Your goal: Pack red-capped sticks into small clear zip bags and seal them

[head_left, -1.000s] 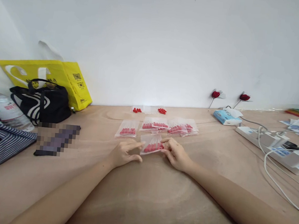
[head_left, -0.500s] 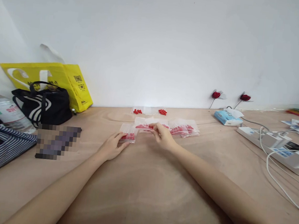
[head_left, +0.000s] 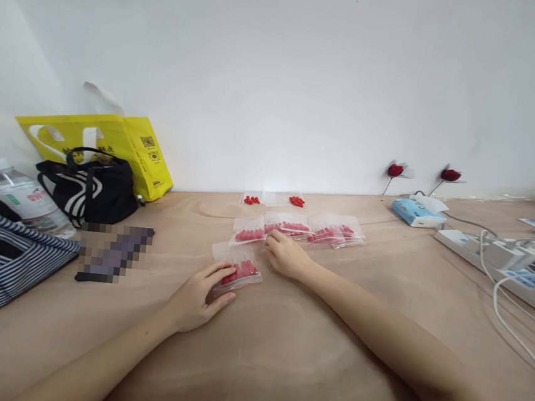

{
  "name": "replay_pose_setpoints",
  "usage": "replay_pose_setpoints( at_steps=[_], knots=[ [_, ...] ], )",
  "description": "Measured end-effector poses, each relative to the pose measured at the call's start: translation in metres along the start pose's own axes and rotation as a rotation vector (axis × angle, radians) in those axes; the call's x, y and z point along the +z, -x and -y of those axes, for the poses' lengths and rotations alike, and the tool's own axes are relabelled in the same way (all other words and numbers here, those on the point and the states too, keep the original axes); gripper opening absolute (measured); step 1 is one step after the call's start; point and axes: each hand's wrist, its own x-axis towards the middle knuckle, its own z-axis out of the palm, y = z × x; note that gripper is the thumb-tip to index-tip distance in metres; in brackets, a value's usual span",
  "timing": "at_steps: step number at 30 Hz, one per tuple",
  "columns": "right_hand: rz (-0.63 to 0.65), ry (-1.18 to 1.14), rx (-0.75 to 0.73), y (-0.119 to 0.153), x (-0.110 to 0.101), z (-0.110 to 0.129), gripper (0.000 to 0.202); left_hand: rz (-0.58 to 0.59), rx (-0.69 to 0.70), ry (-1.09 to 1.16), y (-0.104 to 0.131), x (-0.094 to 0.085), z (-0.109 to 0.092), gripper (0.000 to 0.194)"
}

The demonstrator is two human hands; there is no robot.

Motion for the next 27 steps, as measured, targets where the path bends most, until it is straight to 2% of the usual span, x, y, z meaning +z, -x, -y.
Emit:
replay_pose_setpoints(
  at_steps=[2, 5, 9, 12, 15, 17, 22, 27],
  knots=[
    [-0.046, -0.069, -0.073, 0.028, -0.011, 0.002, 0.014, 0.01, 0.044, 0.034, -0.005, 0.005, -0.007, 0.037],
    [-0.017, -0.201, -0.151, 0.067, -0.027, -0.003, 0.022, 0.028, 0.126, 0.088, -0.018, 0.013, -0.023, 0.037],
    [-0.026, -0.257, -0.137, 0.097, -0.04, -0.018, 0.029, 0.031, 0.222, 0.16, -0.042, 0.026, -0.045, 0.038],
    [-0.083, -0.192, -0.14, 0.102, -0.04, -0.025, 0.018, 0.018, 0.23, 0.176, -0.056, 0.034, -0.051, 0.039],
    [-0.105, -0.113, -0.163, 0.098, -0.036, -0.026, 0.013, -0.026, 0.242, 0.148, -0.062, 0.036, -0.047, 0.041],
    [-0.101, -0.096, -0.149, 0.095, -0.034, -0.026, 0.013, -0.083, 0.309, 0.114, -0.061, 0.034, -0.04, 0.037],
    [-0.117, -0.138, -0.044, 0.093, -0.032, -0.026, 0.009, -0.253, 0.55, -0.023, -0.056, 0.031, -0.028, 0.014],
    [-0.087, -0.113, -0.025, 0.092, -0.032, -0.023, 0.007, -0.317, 0.607, -0.122, -0.059, 0.037, -0.031, 0.015]
  ],
)
